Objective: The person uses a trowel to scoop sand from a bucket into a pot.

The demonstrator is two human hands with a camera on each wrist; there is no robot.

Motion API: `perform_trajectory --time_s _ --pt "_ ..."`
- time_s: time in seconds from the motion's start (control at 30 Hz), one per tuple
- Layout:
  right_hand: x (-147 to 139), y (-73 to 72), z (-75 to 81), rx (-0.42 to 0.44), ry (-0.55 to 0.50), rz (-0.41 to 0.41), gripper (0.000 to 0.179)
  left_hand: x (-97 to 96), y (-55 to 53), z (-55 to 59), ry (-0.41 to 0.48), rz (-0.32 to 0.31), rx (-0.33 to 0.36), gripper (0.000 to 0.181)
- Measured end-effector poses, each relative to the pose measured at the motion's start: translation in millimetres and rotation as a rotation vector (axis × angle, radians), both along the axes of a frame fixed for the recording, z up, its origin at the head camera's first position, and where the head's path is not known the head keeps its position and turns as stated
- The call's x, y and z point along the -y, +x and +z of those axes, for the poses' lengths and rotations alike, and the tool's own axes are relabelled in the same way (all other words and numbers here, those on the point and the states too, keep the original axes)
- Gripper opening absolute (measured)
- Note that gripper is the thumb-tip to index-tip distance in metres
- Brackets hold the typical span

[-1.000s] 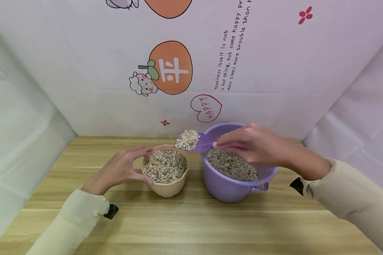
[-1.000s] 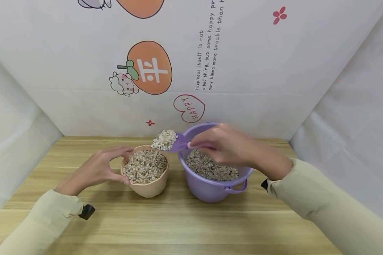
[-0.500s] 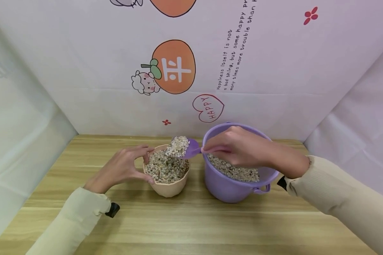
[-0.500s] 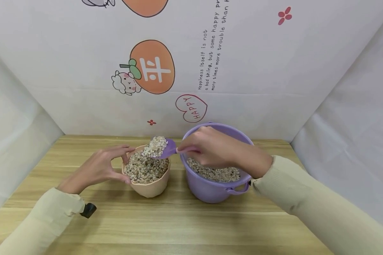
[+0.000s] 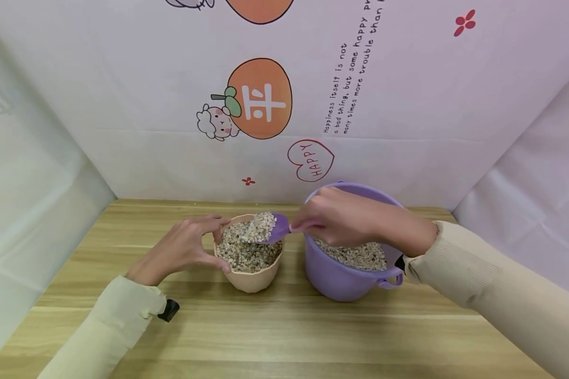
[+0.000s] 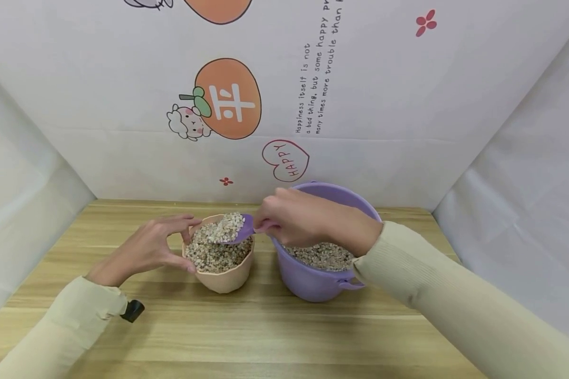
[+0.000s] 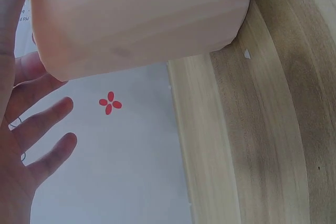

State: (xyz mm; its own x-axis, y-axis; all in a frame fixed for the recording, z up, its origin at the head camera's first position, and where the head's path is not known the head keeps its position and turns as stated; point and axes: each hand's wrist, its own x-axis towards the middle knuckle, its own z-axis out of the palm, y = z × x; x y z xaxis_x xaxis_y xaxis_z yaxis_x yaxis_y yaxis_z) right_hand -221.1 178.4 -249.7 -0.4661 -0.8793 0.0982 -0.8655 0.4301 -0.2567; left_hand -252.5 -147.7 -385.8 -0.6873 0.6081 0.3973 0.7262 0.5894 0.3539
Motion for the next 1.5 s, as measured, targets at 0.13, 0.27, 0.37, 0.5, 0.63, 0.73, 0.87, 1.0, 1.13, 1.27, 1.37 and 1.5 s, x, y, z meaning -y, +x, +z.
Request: perform_trajectory --time_s 0.13,0.27,0.37,0.5,0.63,0.73,0.87,1.0,1.13,1.27,1.37,1.5 --pt "8 -3.0 7.3 0.059 0.063 -0.012 0.026 -0.2 -1.1 -1.7 0.018 -0.019 -0.007 0.054" --pt "12 -3.8 14.2 0.074 0.101 -0.031 0.024 0.1 -2.0 -3.2 0.031 -0.030 -0.018 0.054" --pt "15 -3.9 18.3 0.079 0.120 -0.043 0.022 0.2 -2.0 -3.3 0.037 -0.031 -0.017 0.054" --pt "17 -3.9 23.6 0.096 0.154 -0.059 0.020 0.4 -1.3 -3.2 0.043 -0.033 -0.012 0.055" --pt "19 -2.7 31.8 0.112 0.184 -0.060 0.022 0.5 -1.5 -3.1 0.045 -0.035 -0.004 0.055" --pt "21 -1.3 38.6 0.133 0.200 -0.054 0.028 0.7 -2.1 -3.5 0.050 -0.035 -0.001 0.055" --pt "22 1.8 46.6 0.166 0.227 -0.067 0.029 0.5 -2.7 -3.5 0.057 -0.040 0.001 0.055" --pt "22 5.4 51.0 0.187 0.251 -0.076 0.028 0.3 -2.6 -2.3 0.059 -0.042 0.006 0.055" --pt "18 6.2 51.2 0.200 0.250 -0.054 0.032 0.3 -2.9 -1.9 0.053 -0.038 0.004 0.055" --pt "12 6.7 50.5 0.189 0.223 -0.027 0.040 0.5 -3.7 -2.2 0.050 -0.037 0.004 0.055" --pt "6 6.9 50.0 0.174 0.185 -0.035 0.035 0.9 -3.0 -1.6 0.047 -0.035 0.007 0.055" --pt "-6 6.6 49.7 0.161 0.131 -0.051 0.029 1.5 -1.8 -0.8 0.039 -0.026 0.011 0.055"
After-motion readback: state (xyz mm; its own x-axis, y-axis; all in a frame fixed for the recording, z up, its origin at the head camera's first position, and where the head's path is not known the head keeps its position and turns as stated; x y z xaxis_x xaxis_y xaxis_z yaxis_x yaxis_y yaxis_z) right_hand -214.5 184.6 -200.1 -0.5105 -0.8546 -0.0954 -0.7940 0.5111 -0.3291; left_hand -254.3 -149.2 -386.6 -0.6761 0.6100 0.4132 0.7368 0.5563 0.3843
